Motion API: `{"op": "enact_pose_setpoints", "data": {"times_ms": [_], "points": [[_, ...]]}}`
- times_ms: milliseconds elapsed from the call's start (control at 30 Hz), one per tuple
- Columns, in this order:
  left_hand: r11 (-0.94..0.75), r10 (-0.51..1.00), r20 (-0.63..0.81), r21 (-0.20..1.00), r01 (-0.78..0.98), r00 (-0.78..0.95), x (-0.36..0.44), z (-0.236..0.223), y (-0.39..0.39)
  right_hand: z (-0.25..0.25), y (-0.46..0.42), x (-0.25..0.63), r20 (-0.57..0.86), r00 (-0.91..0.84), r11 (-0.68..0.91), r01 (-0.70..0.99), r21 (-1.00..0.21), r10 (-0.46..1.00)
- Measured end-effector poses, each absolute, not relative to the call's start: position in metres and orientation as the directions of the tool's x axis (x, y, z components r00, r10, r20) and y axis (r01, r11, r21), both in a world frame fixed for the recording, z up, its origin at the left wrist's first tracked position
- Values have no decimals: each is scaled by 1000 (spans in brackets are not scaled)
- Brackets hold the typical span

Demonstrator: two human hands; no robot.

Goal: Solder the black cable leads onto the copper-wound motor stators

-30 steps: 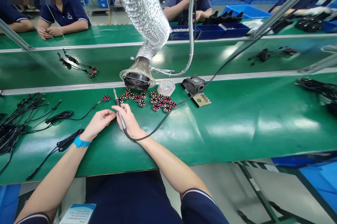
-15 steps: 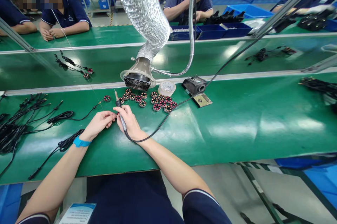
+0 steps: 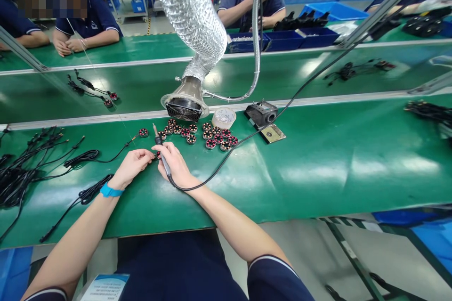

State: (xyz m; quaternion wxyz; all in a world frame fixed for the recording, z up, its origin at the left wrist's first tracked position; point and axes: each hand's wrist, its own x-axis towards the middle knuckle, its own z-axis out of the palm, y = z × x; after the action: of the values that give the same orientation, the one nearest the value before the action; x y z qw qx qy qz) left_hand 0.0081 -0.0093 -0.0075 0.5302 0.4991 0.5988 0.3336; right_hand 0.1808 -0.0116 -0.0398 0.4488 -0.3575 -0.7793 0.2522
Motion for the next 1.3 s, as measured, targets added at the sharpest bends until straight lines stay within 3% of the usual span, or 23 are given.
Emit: {"op": "enact_pose_setpoints", "data": {"times_ms": [667,1300], "points": [[232,962,-264,920,315,62,5,-11,-9,-44,-11,175,495,-272,553,216,-805,825],[236,959,-275,914,331,74,6,-8,-10,-47,-8,170,499,-205,537,251,-805,842]]}}
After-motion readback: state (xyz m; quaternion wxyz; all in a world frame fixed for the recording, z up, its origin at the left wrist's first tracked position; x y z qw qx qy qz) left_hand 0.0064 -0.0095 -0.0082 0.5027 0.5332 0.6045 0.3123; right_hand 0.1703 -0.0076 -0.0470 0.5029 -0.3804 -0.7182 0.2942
